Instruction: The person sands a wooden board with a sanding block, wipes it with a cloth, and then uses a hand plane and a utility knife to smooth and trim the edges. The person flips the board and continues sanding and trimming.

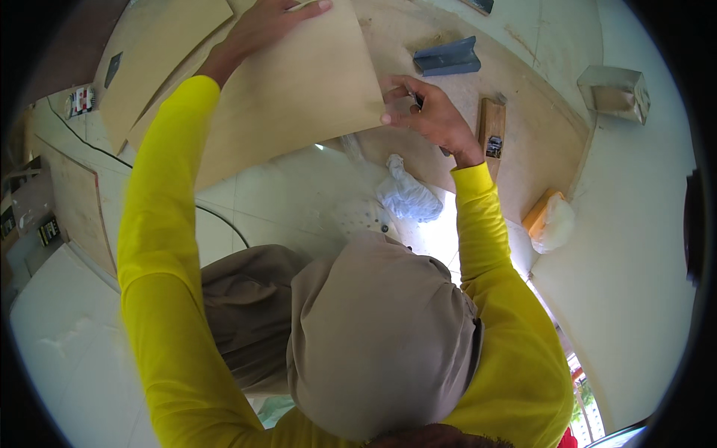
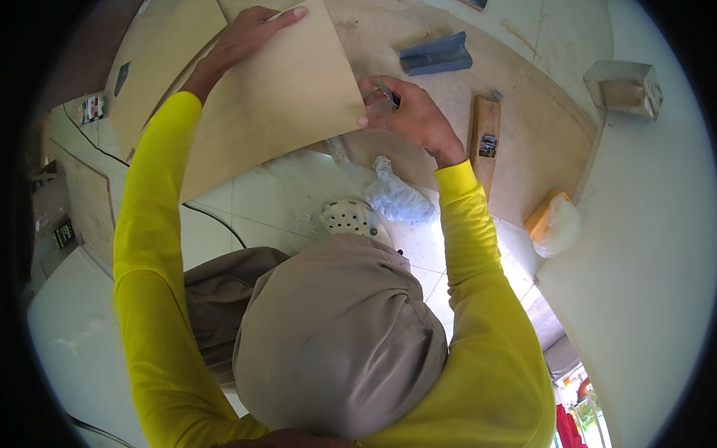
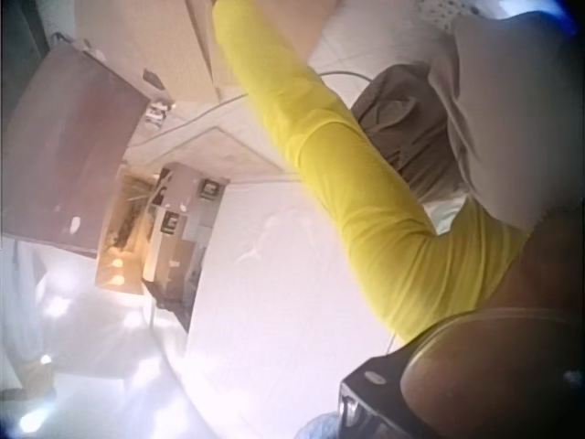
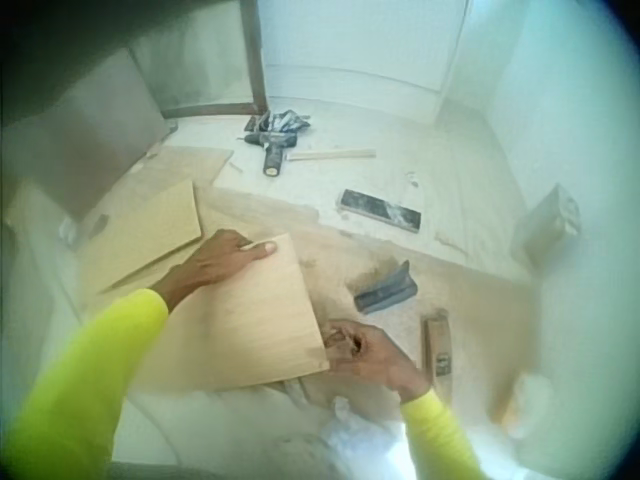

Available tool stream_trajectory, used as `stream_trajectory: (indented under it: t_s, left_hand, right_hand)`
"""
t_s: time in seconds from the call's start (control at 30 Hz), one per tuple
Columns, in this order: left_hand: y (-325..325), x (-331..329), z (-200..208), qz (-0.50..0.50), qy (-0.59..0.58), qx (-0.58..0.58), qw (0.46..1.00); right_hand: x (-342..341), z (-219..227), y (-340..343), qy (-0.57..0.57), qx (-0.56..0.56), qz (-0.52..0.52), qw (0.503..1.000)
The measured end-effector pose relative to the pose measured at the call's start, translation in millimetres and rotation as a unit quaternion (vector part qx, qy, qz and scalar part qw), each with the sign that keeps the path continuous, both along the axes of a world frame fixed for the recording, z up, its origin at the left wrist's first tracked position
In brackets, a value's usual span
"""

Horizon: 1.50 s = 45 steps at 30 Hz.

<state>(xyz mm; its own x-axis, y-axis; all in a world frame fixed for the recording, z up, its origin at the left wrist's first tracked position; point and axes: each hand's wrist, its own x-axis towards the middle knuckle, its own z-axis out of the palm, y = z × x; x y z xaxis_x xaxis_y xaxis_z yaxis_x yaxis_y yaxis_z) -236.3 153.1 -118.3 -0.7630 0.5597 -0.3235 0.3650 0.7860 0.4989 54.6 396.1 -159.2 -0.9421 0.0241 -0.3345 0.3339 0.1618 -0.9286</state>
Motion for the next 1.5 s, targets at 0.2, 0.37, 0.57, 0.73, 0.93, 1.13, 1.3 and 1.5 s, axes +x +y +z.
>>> stream_trajectory:
  t_s: [0.2, 0.37, 0.57, 0.73, 0.93, 1.13, 1.3, 1.5]
  left_hand:
    - [18.6, 28.3, -41.9, 0.035, 0.038, 0.019, 0.998]
    - [8.4, 36.3, -68.2, 0.010, 0.175, 0.102, 0.979]
    - [2.5, 58.9, -78.4, -0.031, 0.292, 0.150, 0.944]
    - [2.8, 113.6, -95.6, -0.153, 0.197, 0.217, 0.944]
    - [11.1, 145.4, -85.8, -0.190, 0.174, 0.138, 0.956]
    - [25.1, 159.6, -91.7, -0.136, 0.197, 0.171, 0.956]
    - [17.4, 139.9, -98.0, 0.014, 0.236, 0.172, 0.956]
    - [16.2, 120.2, -124.9, 0.067, 0.344, 0.143, 0.926]
  right_hand:
    - [9.1, -42.0, -2.1, -0.071, -0.027, 0.007, 0.997]
    - [-8.9, -31.4, 1.1, -0.115, -0.027, 0.042, 0.992]
    - [-27.1, -14.5, 0.7, -0.163, 0.015, 0.037, 0.986]
    - [-27.8, -28.1, 6.5, -0.181, -0.002, 0.002, 0.983]
    - [-13.9, -38.9, 15.9, -0.032, -0.033, -0.169, 0.985]
    - [-6.7, -36.4, 16.0, -0.005, -0.103, -0.210, 0.972]
    - [-14.8, -56.0, 13.2, 0.098, 0.024, -0.178, 0.979]
    - [-73.6, -42.7, -1.7, 0.253, 0.358, -0.073, 0.896]
